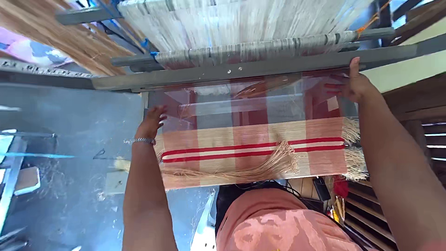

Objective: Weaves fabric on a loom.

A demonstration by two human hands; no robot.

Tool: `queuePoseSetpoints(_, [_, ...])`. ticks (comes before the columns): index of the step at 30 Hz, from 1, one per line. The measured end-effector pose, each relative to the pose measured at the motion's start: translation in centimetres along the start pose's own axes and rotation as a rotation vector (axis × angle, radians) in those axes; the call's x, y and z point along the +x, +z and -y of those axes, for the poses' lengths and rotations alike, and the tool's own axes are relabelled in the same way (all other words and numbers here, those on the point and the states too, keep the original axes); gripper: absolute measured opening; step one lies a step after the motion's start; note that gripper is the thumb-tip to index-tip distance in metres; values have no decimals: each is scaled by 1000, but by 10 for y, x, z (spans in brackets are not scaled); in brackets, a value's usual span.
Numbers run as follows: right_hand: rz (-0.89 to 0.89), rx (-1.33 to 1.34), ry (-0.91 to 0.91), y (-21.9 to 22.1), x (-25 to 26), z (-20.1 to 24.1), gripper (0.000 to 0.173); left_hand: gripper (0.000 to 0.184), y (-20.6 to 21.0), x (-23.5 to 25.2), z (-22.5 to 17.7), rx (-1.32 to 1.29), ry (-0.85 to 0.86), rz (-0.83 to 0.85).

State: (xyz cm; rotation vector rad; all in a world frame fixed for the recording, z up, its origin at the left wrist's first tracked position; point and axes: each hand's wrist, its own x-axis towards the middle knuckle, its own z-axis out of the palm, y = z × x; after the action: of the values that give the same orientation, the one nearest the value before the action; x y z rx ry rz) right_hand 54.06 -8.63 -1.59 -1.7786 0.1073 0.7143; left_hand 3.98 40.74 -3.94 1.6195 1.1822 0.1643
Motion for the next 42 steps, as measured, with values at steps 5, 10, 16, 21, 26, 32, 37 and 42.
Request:
queuePoseSetpoints(5, [-22, 109, -19, -4, 5, -6, 92, 58, 7, -34, 20, 150, 80, -30])
queuePoseSetpoints(10, [-183, -16, -242, -9, 16, -21, 83, 33, -9, -52, 49, 381, 153, -52])
queuePoseSetpoints(16, [-193, -119, -387, 1, 8, -41, 69, 37, -6, -65, 49, 590, 169, -279])
queuePoseSetpoints(21, [-174, -20, -342, 4, 6, -40, 71, 49, 89, -85, -25, 453, 465, -259])
queuePoseSetpoints(26, [-212, 4, -330, -5, 2, -31, 86, 45, 237, -79, -99, -293, 205, 307])
queuePoseSetpoints(32, [-175, 80, -172, 2, 11, -12, 86, 55, 325, -78, -126, -428, 8, 237])
queuePoseSetpoints(37, [-187, -44, -162, -2, 8, -13, 92, 80, 354, -74, -121, -422, 82, 209])
queuePoseSetpoints(42, [-154, -42, -166, 8, 3, -11, 89, 78, 352, -61, -123, -451, 62, 186])
